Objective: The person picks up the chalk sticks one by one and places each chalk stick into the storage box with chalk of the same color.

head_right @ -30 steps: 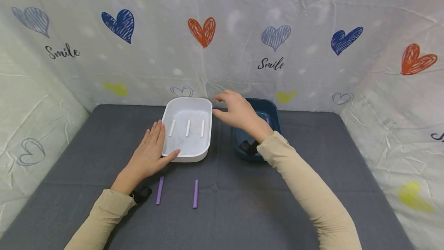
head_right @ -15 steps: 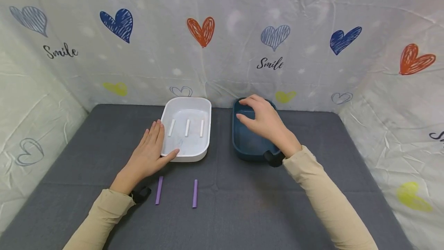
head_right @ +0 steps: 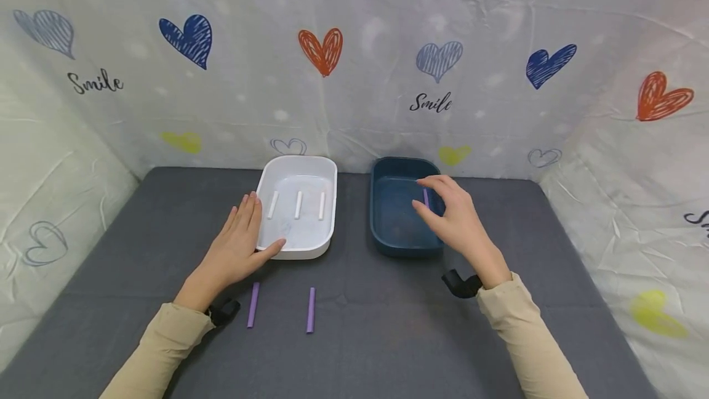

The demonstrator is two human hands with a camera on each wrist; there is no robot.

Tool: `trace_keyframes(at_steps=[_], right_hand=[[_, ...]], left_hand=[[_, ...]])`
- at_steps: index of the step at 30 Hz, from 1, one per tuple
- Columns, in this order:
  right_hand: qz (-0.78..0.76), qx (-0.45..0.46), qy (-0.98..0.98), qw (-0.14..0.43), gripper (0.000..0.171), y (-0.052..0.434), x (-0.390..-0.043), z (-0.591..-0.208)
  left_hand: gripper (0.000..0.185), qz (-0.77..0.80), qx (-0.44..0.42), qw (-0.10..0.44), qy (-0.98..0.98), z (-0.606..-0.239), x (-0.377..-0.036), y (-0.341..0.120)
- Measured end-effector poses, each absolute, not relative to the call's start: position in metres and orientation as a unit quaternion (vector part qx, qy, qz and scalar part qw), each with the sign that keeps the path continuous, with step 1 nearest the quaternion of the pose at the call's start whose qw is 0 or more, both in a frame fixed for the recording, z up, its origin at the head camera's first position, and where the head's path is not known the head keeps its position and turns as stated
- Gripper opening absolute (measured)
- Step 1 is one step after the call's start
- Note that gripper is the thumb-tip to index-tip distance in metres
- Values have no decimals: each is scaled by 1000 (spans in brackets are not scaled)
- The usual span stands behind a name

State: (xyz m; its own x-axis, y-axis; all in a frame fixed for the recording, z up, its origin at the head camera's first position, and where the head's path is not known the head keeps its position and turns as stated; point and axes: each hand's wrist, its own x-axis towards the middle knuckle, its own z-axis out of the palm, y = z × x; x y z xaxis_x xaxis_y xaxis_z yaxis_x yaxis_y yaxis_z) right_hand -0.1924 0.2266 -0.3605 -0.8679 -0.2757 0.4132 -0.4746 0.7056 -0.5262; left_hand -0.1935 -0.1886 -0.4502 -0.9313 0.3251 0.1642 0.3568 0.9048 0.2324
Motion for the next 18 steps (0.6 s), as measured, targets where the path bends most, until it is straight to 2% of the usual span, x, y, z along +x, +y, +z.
trace_keyframes(at_steps=[7, 18], right_hand=[[346, 180, -904, 175, 41, 239, -175, -392], [356, 166, -906, 159, 44, 249, -163, -437]], left_hand=[[106, -126, -173, 55, -975, -450, -193, -188], [104, -126, -173, 59, -975, -448, -192, -189]])
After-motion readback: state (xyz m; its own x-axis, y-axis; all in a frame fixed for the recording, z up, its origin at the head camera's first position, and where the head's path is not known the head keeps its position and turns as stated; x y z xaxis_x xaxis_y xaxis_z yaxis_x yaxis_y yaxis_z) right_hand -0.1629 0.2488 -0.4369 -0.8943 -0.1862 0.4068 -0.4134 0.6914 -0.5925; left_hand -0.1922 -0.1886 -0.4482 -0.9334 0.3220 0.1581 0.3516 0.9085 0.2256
